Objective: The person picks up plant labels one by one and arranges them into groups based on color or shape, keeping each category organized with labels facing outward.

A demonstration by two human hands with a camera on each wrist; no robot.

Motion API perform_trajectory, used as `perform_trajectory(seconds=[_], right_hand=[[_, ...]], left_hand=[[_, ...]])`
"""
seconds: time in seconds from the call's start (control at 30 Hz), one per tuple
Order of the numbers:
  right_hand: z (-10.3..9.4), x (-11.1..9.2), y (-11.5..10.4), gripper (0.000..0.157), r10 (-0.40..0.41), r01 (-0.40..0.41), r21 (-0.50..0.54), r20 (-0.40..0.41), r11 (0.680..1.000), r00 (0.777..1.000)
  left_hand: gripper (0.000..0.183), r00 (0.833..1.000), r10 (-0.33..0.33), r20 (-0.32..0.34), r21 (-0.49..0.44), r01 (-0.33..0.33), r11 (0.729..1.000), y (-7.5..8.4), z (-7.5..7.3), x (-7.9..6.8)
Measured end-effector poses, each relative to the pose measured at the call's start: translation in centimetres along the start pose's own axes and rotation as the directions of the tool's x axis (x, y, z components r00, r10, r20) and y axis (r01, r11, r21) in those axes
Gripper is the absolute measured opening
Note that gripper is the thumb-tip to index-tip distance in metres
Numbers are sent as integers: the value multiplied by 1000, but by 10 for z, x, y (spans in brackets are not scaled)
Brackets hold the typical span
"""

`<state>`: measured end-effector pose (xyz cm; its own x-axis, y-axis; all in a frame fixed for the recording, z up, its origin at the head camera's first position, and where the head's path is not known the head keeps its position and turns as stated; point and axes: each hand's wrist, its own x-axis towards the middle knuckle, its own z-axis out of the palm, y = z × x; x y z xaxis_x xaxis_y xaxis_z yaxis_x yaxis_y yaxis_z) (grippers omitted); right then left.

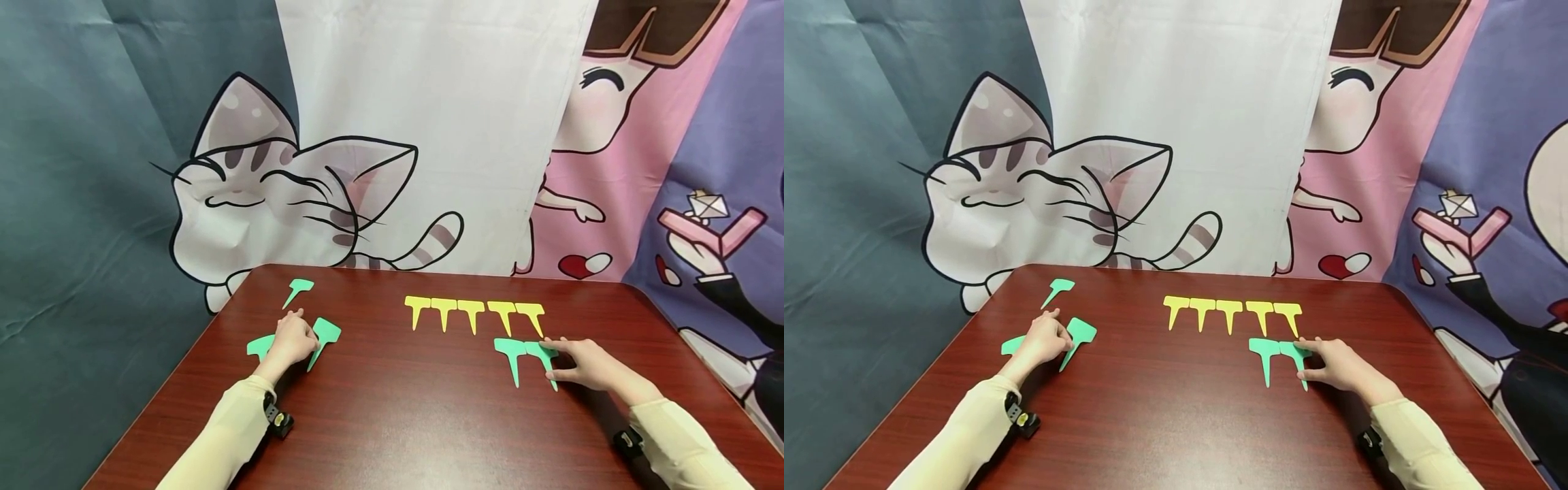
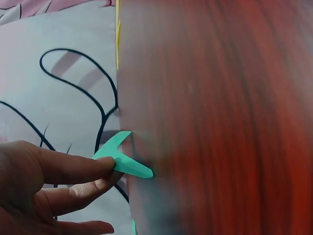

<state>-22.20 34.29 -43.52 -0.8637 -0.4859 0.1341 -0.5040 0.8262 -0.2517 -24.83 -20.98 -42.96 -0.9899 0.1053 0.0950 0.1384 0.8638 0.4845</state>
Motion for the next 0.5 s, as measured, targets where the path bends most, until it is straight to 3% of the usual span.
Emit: perform_trajectory(seconds=[0.5], right_hand=[[2, -1, 1, 63, -10, 10, -16, -19, 1000, 1000]], left_hand=[[29, 1000, 29, 1, -28, -29, 999, 39, 24, 10]])
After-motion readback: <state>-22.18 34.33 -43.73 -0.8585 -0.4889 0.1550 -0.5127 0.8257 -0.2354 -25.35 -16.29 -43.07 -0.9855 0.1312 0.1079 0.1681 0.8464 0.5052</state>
